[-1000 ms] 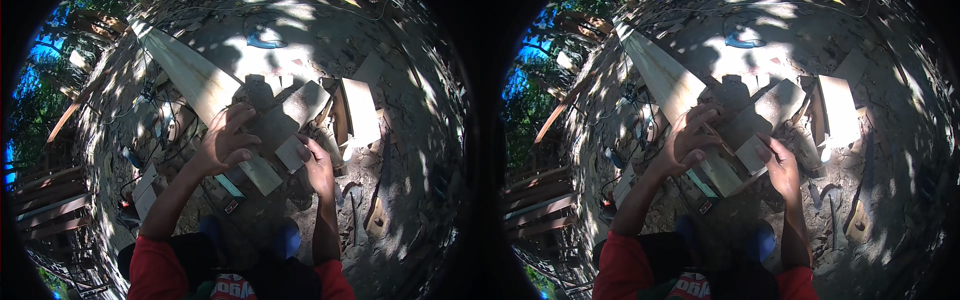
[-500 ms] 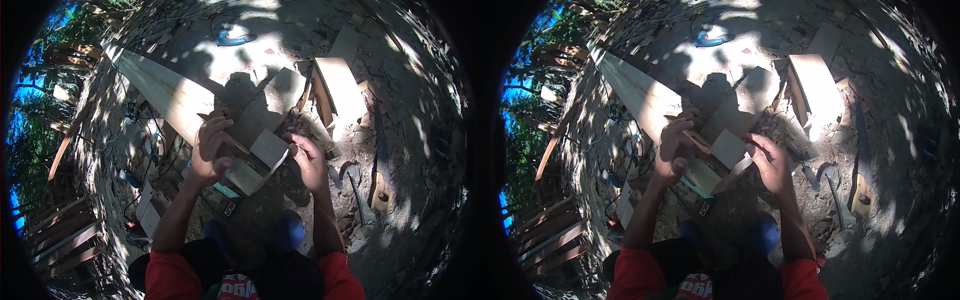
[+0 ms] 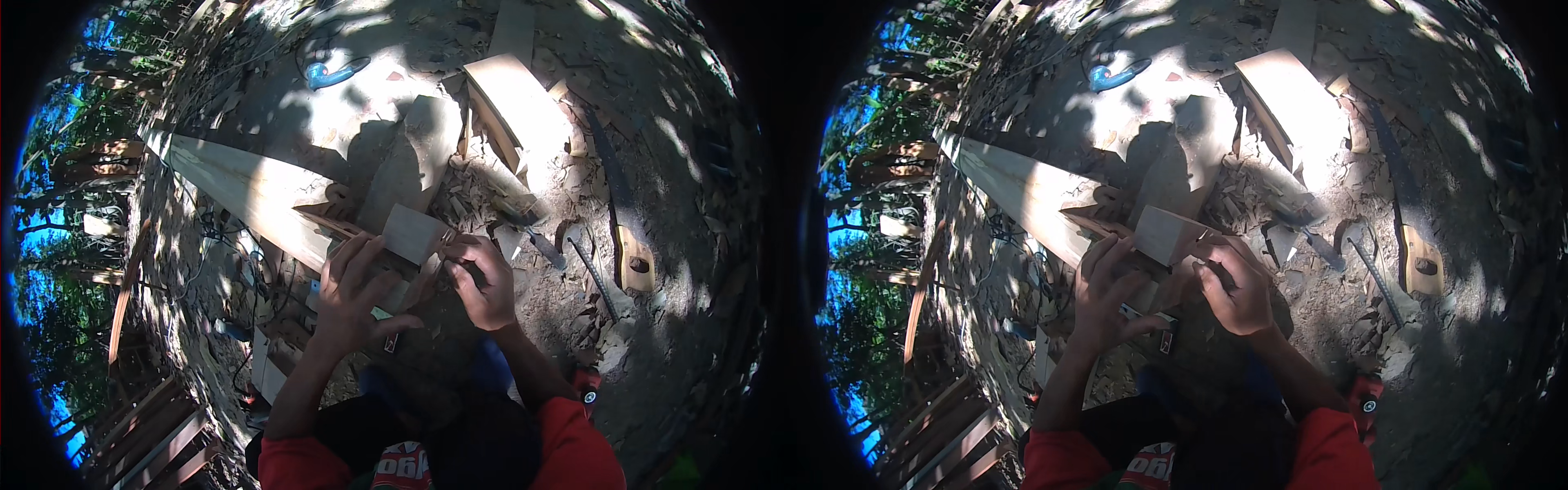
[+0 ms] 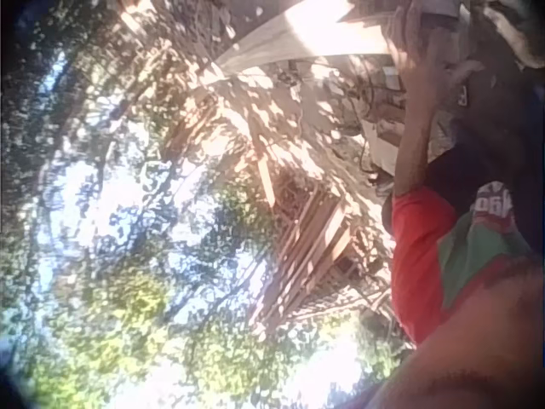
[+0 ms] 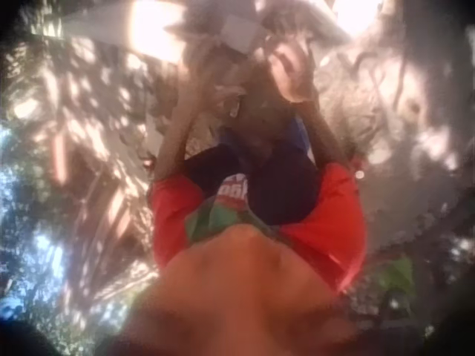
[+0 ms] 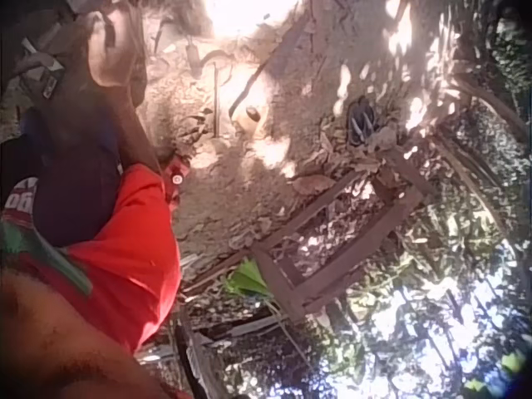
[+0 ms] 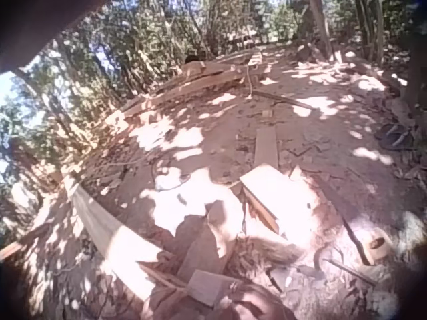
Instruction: The person planes a beam of wood using an electric planer and then applies glue to a small wooden piece before attaching it to the beam.
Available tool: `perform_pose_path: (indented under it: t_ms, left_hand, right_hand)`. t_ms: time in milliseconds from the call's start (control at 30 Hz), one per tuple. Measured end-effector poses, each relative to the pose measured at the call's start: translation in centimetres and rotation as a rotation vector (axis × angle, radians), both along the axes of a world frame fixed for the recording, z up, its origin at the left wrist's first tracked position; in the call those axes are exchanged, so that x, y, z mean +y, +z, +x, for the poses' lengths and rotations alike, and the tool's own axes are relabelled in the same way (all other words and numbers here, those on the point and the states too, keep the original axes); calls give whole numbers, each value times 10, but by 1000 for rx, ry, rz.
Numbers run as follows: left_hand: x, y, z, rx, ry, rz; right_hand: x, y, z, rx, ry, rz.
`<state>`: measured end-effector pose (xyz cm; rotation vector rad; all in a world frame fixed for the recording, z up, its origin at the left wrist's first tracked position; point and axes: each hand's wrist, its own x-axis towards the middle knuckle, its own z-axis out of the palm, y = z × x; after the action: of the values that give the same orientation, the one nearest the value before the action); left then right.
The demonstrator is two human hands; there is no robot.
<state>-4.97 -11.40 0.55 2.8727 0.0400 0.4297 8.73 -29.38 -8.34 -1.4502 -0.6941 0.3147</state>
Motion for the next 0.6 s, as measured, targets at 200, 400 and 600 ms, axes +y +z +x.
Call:
perform_pose_path:
  t_ms: [200,400,600]
  left_hand:
    - [-3,2,0,24,33,66]
    - [0,-3,-8,22,53,61]
    - [1,-13,-13,29,40,55]
  right_hand:
    - [-2,-11,-24,13,25,27]
    - [-7,3,-30,83,94,2]
    - [-4,8,-35,169,196,26]
